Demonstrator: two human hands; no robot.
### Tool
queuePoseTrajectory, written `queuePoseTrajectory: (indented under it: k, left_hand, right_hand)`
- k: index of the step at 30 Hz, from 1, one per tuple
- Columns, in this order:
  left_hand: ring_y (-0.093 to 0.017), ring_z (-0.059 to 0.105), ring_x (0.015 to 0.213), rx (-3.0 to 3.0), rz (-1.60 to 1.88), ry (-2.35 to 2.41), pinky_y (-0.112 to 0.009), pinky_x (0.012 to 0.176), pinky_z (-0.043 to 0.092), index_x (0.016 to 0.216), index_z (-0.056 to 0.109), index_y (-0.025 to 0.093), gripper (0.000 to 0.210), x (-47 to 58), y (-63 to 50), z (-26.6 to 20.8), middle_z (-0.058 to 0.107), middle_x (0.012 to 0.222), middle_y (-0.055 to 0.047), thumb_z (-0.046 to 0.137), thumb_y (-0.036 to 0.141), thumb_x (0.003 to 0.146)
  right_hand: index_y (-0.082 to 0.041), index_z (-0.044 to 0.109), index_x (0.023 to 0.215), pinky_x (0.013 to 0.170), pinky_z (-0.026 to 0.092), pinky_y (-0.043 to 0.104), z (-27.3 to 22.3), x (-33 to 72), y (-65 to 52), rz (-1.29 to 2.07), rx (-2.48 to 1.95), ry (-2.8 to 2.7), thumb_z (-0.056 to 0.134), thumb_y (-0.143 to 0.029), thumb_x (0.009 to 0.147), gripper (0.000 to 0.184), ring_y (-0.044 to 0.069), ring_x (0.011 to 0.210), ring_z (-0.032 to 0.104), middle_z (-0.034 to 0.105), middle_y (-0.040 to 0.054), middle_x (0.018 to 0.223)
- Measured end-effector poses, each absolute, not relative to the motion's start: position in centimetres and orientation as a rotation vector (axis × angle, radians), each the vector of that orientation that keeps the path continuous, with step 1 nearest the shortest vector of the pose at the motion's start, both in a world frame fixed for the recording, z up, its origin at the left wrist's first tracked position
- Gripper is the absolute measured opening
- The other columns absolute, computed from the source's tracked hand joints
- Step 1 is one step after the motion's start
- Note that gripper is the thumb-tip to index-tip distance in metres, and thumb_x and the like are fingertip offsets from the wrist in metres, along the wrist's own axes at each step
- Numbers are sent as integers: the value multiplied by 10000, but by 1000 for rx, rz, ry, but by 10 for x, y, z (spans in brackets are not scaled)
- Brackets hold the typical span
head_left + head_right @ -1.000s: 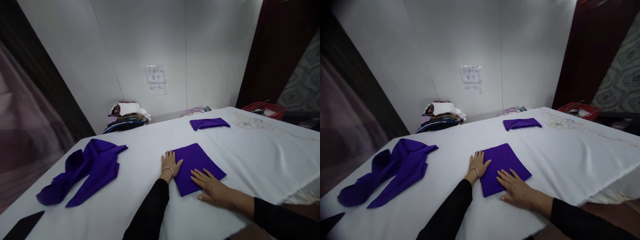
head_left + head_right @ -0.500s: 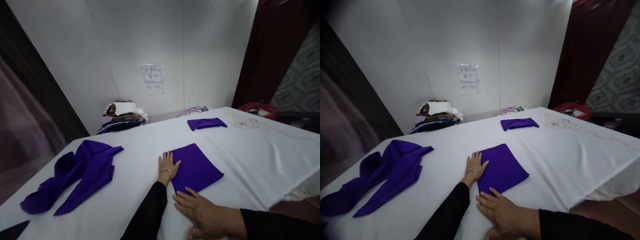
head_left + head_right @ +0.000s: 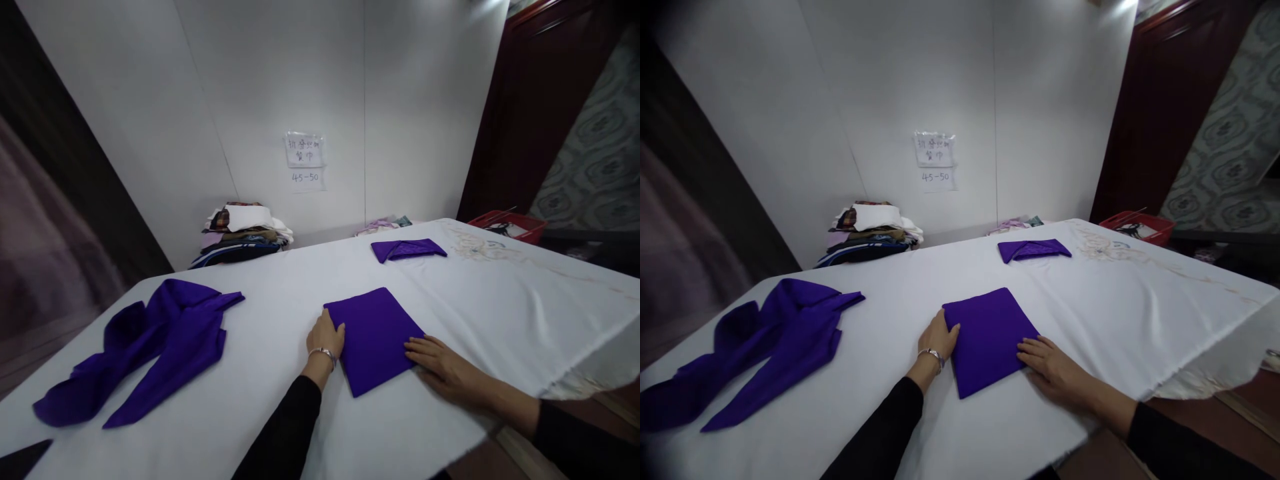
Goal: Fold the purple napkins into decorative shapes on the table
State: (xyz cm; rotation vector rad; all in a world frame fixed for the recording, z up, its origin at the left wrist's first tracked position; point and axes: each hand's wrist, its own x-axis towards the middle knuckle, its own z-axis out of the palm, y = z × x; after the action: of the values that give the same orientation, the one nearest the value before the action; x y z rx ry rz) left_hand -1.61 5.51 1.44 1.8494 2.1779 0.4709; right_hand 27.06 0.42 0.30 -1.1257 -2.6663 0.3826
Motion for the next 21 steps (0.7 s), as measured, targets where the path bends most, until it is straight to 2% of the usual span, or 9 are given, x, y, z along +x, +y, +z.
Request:
queuePoseTrajectory:
  k: [4,6,14,18,21]
  left_hand:
    - [-251,588,968,1784,425,2119,-346,783,435,1294,300,118,585,-4,55,13,616,1083,-146,456,366,787]
    - [-230,590,971,1787,439,2101,-323,784,436,1307,278,135,581,-2,56,12,619,1089,-130,465,317,787]
    - [-212,588,982,1750,500,2170,-295,775,431,1337,232,195,614,-66,93,21,623,1089,-106,494,315,795]
    - [-190,593,952,1713,494,2228,-258,749,431,1320,288,177,621,-106,104,22,637,1040,-85,530,342,771]
    - [-185,609,875,1715,504,2248,-262,726,440,1300,325,143,589,-116,94,22,657,950,-69,497,375,786]
  right_hand:
    - [-208,482,1258,1001,328,450,-1,277,4,333,-1142,-2610,354,-239,877,403,232,1213,389,481,81,1287]
    - [-203,499,1243,988,349,444,0,274,4,319,-1134,-2594,353,-226,873,398,234,1200,404,494,83,1274]
    - [-179,490,1240,987,349,383,16,210,-7,376,-879,-2691,418,-191,830,416,217,1178,424,497,97,1267]
    - [-153,431,1288,1004,314,394,22,168,-9,484,-750,-2774,473,-172,767,523,228,1194,406,455,113,1305]
    - [-157,382,1325,1008,302,404,27,158,-6,571,-742,-2817,488,-217,772,566,238,1211,386,420,115,1334]
